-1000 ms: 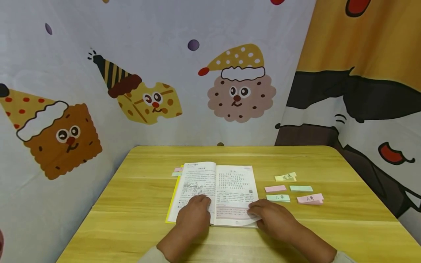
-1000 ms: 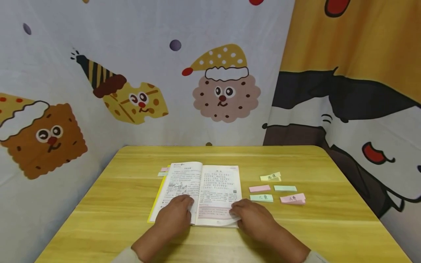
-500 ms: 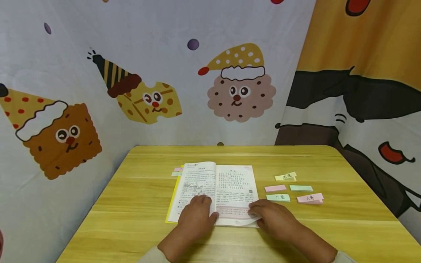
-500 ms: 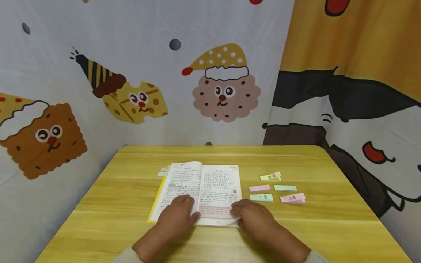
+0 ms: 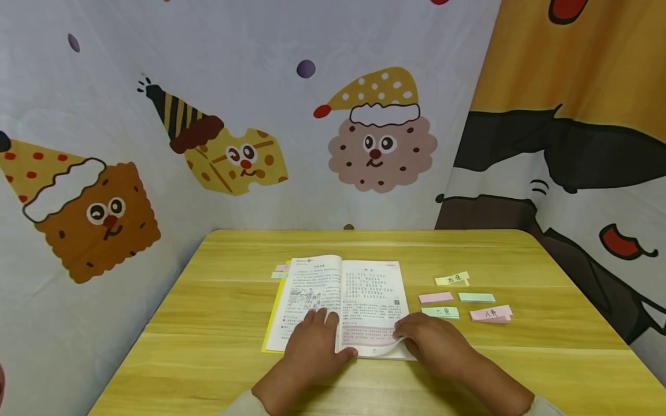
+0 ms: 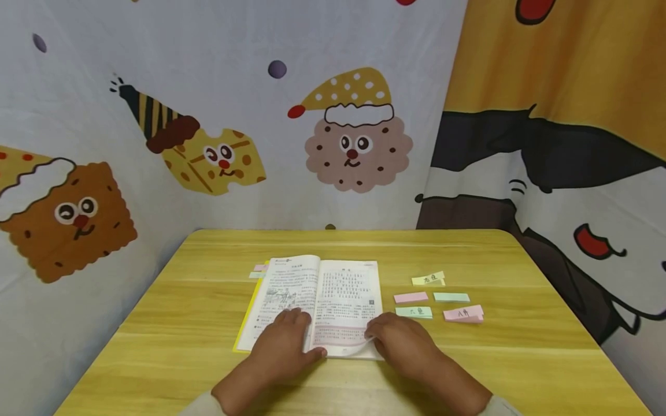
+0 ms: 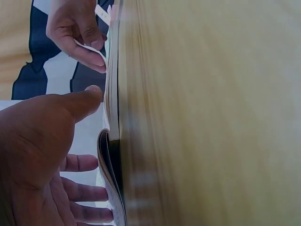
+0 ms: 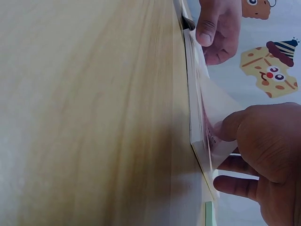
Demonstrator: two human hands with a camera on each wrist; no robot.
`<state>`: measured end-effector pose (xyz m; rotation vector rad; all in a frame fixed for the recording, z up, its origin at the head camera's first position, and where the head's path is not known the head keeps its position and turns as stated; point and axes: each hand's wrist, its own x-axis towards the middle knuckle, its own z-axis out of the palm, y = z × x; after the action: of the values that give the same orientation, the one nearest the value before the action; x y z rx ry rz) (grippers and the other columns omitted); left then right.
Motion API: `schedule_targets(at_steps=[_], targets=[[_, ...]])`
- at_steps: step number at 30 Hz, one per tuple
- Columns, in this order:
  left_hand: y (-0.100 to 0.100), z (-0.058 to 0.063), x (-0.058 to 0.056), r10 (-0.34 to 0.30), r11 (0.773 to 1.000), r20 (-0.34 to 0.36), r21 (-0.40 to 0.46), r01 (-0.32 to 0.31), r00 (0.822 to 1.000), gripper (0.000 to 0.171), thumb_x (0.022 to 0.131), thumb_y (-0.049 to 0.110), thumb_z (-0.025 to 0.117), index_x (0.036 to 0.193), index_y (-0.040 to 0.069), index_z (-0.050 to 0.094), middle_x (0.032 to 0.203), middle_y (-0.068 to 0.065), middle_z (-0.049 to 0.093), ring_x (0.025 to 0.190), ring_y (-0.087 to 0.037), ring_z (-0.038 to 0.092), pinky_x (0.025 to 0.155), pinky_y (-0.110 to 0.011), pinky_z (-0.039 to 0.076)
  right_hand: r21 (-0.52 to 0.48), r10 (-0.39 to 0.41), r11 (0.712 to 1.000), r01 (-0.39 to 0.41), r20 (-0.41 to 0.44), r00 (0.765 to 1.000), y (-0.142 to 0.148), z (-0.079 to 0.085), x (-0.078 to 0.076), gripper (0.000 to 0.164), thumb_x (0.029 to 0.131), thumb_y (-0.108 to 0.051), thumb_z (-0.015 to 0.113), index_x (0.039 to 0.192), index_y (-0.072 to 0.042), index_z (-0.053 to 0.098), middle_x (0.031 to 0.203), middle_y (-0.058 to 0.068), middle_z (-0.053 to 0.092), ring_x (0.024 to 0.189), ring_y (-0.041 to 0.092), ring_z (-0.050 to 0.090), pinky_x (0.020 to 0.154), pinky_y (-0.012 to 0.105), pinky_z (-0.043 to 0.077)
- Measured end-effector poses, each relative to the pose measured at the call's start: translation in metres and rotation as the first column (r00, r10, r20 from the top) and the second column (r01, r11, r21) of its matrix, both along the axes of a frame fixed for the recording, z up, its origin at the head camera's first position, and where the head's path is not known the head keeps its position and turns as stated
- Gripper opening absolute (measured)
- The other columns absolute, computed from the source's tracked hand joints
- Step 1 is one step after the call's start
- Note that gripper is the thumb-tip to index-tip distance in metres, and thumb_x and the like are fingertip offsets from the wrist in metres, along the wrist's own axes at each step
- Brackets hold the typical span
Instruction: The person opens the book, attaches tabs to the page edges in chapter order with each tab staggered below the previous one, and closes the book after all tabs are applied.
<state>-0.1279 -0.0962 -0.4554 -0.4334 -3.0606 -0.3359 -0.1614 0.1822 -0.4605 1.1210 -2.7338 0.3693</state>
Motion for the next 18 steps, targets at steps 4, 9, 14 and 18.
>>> schedule_targets(at_steps=[4,9,14,18], targets=[[0.001,0.001,0.001,0.003,1.000,0.012,-0.006,-0.003,1.000,0.075,0.079,0.066,0.077,0.121,0.006,0.059,0.130,-0.020,0.058,0.124,-0.040,0.054,0.093,-0.054,0.050,-0.017,-0.008,1.000,0.007,-0.026,1.000,0.000,0.000,-0.001,0.020,0.084,-0.007,0.079,0.102,-0.017,0.079,0.112,-0.007,0.071,0.107,0.015,0.066,0.086,0.037,0.057],[0.001,0.000,0.000,0.007,1.000,0.003,-0.010,-0.007,1.000,0.079,0.078,0.068,0.076,0.122,0.006,0.059,0.128,-0.020,0.058,0.122,-0.040,0.054,0.091,-0.053,0.051,-0.085,-0.006,0.996,-0.003,-0.110,0.994,-0.003,0.002,-0.004,0.022,0.082,-0.007,0.082,0.101,-0.017,0.077,0.114,-0.006,0.070,0.109,0.014,0.064,0.087,0.036,0.057],[0.002,0.000,0.000,0.008,1.000,-0.006,-0.001,-0.008,1.000,0.078,0.078,0.069,0.076,0.121,0.006,0.059,0.124,-0.019,0.059,0.120,-0.039,0.055,0.090,-0.053,0.051,-0.158,0.019,0.986,-0.053,-0.206,0.978,-0.008,0.006,-0.008,0.025,0.080,-0.005,0.082,0.102,-0.016,0.077,0.116,-0.004,0.068,0.111,0.015,0.061,0.082,0.033,0.057],[0.002,-0.003,-0.001,0.006,1.000,-0.040,-0.001,-0.006,0.999,0.076,0.077,0.070,0.076,0.117,0.007,0.059,0.115,-0.016,0.059,0.116,-0.039,0.056,0.086,-0.052,0.052,-0.197,0.032,0.977,-0.083,-0.250,0.968,-0.012,0.009,-0.008,0.029,0.078,-0.004,0.082,0.105,-0.015,0.077,0.119,-0.003,0.067,0.116,0.018,0.059,0.081,0.034,0.057]])
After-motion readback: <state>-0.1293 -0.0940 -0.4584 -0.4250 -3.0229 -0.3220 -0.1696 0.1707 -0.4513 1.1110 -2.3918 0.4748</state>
